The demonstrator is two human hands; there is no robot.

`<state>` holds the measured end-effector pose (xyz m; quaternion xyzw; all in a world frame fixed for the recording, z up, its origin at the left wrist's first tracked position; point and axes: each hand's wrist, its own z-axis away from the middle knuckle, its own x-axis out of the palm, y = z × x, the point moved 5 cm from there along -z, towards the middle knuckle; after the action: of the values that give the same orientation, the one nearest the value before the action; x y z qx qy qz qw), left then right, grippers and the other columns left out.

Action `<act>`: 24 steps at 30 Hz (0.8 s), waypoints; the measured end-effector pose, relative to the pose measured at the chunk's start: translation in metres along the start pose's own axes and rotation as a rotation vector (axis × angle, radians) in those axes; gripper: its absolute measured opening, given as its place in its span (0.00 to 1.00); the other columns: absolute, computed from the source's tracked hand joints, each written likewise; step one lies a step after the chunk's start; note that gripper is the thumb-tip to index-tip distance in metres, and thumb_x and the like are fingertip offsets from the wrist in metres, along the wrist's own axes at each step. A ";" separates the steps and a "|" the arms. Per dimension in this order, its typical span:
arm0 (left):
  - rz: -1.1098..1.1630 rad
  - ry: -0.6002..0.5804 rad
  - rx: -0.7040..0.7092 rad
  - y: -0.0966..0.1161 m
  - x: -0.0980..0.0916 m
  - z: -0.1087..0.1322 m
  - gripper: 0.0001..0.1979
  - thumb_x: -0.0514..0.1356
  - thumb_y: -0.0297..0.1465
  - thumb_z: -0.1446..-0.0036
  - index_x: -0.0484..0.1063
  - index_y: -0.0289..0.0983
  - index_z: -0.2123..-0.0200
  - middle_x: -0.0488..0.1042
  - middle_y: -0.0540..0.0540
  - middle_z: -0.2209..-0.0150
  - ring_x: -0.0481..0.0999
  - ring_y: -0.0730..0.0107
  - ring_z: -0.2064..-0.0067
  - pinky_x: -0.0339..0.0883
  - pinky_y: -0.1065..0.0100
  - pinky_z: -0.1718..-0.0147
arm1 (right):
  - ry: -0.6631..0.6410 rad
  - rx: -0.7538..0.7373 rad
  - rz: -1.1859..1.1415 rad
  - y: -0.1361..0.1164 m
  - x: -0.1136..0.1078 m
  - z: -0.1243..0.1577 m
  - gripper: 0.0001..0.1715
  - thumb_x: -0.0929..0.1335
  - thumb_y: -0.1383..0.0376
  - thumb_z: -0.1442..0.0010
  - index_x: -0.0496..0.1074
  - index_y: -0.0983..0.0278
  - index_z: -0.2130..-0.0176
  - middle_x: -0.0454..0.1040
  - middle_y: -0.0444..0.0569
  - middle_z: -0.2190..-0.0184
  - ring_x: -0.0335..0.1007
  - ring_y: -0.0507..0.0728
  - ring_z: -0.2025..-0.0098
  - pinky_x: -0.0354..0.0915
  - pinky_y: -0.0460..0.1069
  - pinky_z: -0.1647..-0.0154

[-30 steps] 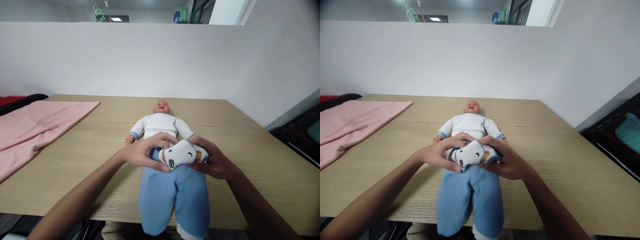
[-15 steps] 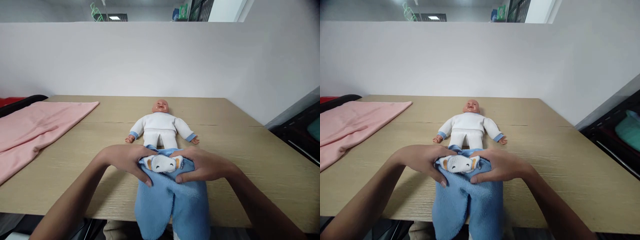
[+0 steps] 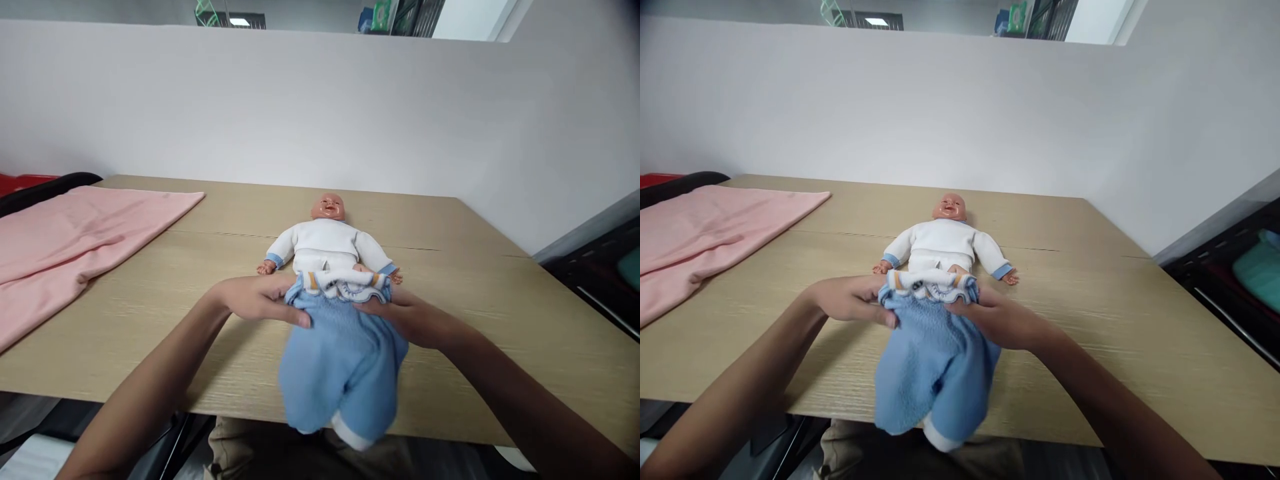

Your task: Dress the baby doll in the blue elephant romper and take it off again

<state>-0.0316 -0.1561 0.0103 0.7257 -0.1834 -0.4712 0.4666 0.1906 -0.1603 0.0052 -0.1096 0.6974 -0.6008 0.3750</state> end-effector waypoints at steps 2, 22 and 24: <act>0.119 0.007 0.017 -0.006 0.007 -0.004 0.21 0.64 0.50 0.30 0.78 0.36 0.57 0.81 0.44 0.56 0.79 0.60 0.52 0.75 0.60 0.45 | -0.075 0.069 -0.011 0.000 0.003 -0.001 0.34 0.71 0.39 0.30 0.78 0.55 0.36 0.82 0.52 0.44 0.71 0.69 0.31 0.63 0.67 0.26; 0.682 -0.195 -0.096 -0.041 0.037 0.008 0.26 0.78 0.53 0.50 0.80 0.36 0.65 0.83 0.46 0.67 0.80 0.62 0.63 0.80 0.66 0.56 | -0.583 -0.056 -0.043 -0.023 0.037 0.025 0.35 0.80 0.46 0.40 0.83 0.62 0.41 0.85 0.55 0.45 0.78 0.69 0.36 0.69 0.59 0.29; 0.710 -0.168 -0.114 -0.046 0.039 0.008 0.25 0.78 0.51 0.48 0.81 0.36 0.62 0.83 0.47 0.66 0.80 0.63 0.63 0.79 0.67 0.56 | -0.544 -0.059 -0.046 -0.020 0.035 0.029 0.24 0.79 0.50 0.37 0.86 0.61 0.48 0.87 0.52 0.51 0.83 0.65 0.44 0.73 0.56 0.34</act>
<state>-0.0271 -0.1647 -0.0502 0.5485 -0.4348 -0.3473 0.6241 0.1796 -0.2085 0.0101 -0.2936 0.5858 -0.5371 0.5312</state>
